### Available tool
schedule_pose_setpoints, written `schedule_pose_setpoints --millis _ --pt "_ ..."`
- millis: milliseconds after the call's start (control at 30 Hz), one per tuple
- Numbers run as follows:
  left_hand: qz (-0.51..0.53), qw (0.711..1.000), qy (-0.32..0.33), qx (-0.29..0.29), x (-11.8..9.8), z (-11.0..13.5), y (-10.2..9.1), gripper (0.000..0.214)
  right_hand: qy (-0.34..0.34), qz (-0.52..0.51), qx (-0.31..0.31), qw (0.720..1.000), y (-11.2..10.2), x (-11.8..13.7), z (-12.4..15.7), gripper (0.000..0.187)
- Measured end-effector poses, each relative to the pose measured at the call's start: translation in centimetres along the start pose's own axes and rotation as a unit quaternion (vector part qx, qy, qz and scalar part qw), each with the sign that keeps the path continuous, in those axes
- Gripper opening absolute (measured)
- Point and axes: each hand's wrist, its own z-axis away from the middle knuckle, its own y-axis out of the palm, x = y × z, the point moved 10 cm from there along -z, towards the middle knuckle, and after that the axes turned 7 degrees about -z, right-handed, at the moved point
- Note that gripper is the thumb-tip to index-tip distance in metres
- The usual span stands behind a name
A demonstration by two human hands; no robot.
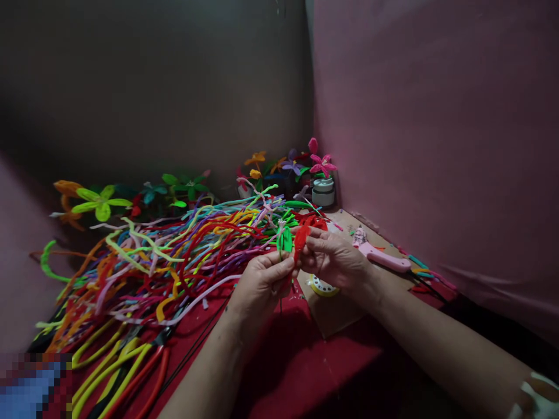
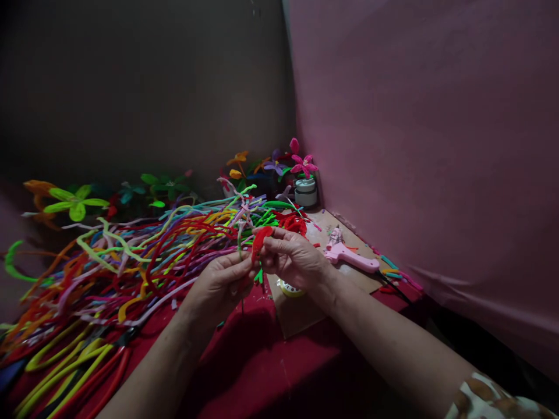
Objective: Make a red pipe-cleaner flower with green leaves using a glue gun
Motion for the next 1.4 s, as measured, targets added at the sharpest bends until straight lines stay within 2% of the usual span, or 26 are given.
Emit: schedule_pose_setpoints --millis 100,200,367,600,733,1033,1233,1400 --pt "-0.007 1.0 -0.004 0.001 0.0 0.1 0.2 0.016 -0.017 0.001 0.004 1.0 0.0 0.3 -0.1 0.015" --pt "-0.022 1.0 0.001 -0.01 -0.1 0.1 0.2 0.02 -0.016 -0.004 0.003 1.0 0.0 0.5 0.0 0.012" --pt "-0.042 0.994 0.078 -0.059 -1.5 0.2 -0.5 0.029 -0.036 -0.011 -0.024 0.999 -0.4 1.6 0.2 0.014" --pt "-0.161 0.971 0.128 -0.117 -2.9 0.8 -1.1 0.02 -0.102 0.059 -0.012 0.993 0.4 3.0 0.2 0.013" --pt "-0.172 0.966 0.121 -0.15 -3.0 1.1 -1.4 0.022 -0.114 0.078 -0.015 0.99 0.6 3.0 0.4 0.015" --pt "-0.184 0.965 0.112 -0.152 -2.8 1.0 -1.2 0.026 -0.1 0.081 -0.051 0.99 -0.5 2.5 0.4 0.015" --pt "-0.179 0.962 0.127 -0.162 -3.2 1.3 -1.1 0.015 -0.096 0.072 -0.052 0.991 -0.6 2.3 0.5 0.015" --pt "-0.173 0.965 0.115 -0.159 -2.9 1.3 -1.0 0.011 -0.086 0.062 -0.064 0.992 -0.8 2.1 0.5 0.017"
